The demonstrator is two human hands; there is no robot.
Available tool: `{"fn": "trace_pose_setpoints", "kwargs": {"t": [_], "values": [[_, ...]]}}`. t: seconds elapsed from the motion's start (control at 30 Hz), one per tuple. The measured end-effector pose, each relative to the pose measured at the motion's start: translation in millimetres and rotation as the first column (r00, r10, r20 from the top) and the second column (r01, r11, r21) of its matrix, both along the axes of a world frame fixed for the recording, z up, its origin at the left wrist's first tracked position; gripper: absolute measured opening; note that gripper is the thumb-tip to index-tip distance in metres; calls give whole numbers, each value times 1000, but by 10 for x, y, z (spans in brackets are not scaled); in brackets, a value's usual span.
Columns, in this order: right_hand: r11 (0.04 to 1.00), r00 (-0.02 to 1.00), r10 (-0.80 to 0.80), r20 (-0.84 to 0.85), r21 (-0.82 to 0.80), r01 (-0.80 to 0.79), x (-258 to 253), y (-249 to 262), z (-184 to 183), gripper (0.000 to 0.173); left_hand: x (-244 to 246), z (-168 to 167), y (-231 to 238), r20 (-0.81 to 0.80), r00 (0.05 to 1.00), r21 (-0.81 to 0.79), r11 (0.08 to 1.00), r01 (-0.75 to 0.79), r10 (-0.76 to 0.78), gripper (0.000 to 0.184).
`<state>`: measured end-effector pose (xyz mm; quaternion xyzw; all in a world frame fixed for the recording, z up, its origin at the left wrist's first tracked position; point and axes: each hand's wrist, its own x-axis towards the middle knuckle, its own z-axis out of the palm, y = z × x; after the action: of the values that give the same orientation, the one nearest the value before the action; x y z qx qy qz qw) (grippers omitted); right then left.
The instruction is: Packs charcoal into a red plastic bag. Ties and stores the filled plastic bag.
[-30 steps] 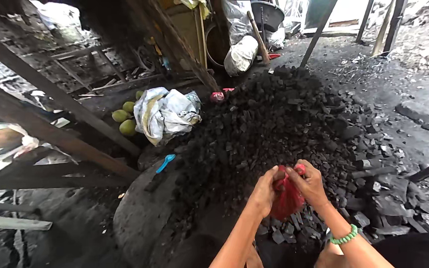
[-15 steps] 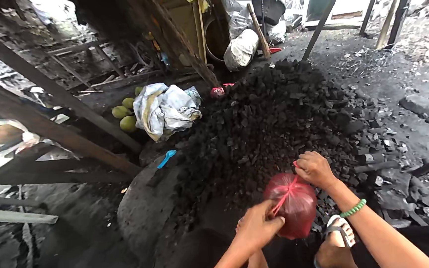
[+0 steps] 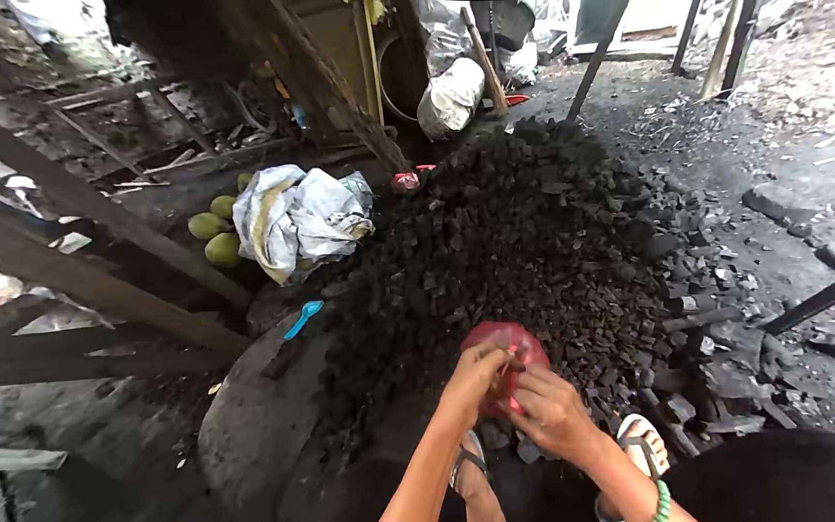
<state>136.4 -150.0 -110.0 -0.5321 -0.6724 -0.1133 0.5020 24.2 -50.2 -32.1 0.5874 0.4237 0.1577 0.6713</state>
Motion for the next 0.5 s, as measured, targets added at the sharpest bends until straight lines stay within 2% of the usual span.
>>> {"fn": "trace_pose_setpoints", "kwargs": {"t": [0.1,0.17,0.27,0.33,0.37,0.4,0.5], "values": [[998,991,-67,-117,12,68,230,127,224,34,-25,40,-33,-71,985,170,971,167,-157,31],[993,971,-72,-227,-105,49,430,176,262,36,-68,4,-24,-82,978,296,932,209,-193,30],[916,832,21,-555,-322,-238,470,116,258,28,-55,-62,-41,18,982,333,927,172,-188,19],[837,705,35,-708,-365,-408,448,33,250,16,-40,-63,-46,86,983,278,952,131,-160,16],[818,682,41,-730,-368,-442,437,-2,223,13,-43,-56,-49,96,984,256,959,123,-152,15],[822,702,48,-710,-371,-431,423,-32,191,12,-46,-52,-53,92,985,250,960,122,-149,15],[937,862,42,-505,-279,-209,354,-30,98,14,-33,-78,-31,-20,993,337,935,113,-112,16]]}}
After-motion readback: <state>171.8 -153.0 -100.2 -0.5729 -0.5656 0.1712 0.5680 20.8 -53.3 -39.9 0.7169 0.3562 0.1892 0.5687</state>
